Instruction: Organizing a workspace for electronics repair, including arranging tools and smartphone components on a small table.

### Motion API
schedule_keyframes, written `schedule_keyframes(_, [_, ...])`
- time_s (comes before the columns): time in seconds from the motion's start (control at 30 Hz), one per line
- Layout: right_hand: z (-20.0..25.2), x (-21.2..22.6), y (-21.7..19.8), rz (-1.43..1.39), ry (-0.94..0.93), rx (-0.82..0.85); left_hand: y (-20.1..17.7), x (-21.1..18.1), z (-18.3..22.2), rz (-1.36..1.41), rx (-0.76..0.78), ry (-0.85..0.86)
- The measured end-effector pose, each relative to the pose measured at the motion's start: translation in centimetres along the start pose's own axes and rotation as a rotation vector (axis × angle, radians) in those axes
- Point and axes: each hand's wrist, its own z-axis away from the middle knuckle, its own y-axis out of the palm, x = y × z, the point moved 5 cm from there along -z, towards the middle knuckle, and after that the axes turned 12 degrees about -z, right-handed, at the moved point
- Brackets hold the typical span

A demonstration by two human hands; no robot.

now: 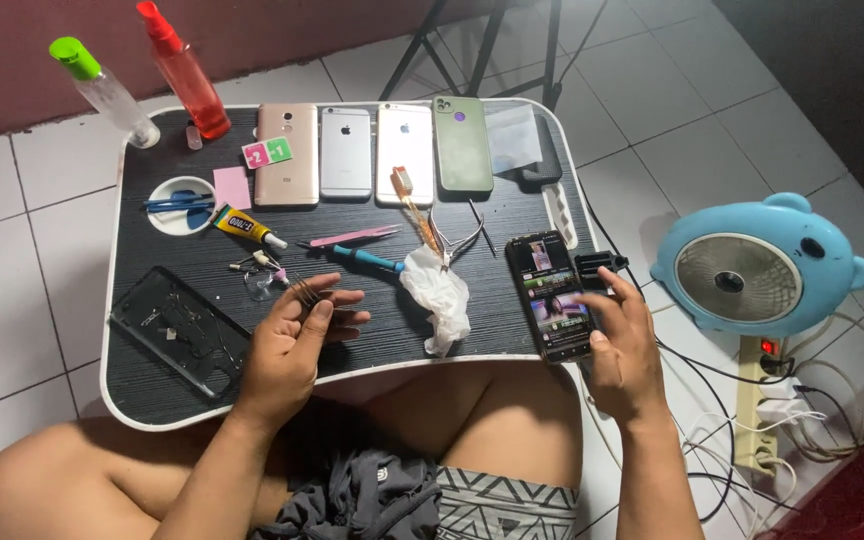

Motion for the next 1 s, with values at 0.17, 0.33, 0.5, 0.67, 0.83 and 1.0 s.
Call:
schedule_keyframes(0.17, [-0.1,-0.1,0.2,0.021,0.024,0.005,-0.1,0.1,0.0,-0.004,0.005,0.006])
schedule_keyframes(0.33, [-0.1,-0.2,0.3,0.039,0.03,0.009,0.0,0.0,0.0,-0.009,0.006,0.007])
schedule_keyframes(0.5, [-0.1,0.3,0.1,-0.016,0.006,-0.02,0.0,0.1,0.0,-0.003,-0.013,-0.002])
schedule_keyframes(0.67, [0.1,0.1,0.1,-0.014,0.022,-0.009,0.0,0.4,0.0,0.003,-0.01,-0.003])
schedule_keyframes(0.83, [-0.1,-0.1,0.0,-0.005,0.029,-0.012,0.0,0.5,-0.1,0.005,-0.015,-0.006])
schedule_keyframes(1.0, [-0.7,1.2,0.1,-0.008,0.058,0.004,0.0,0.6,-0.1,0.0,-0.009,0.004])
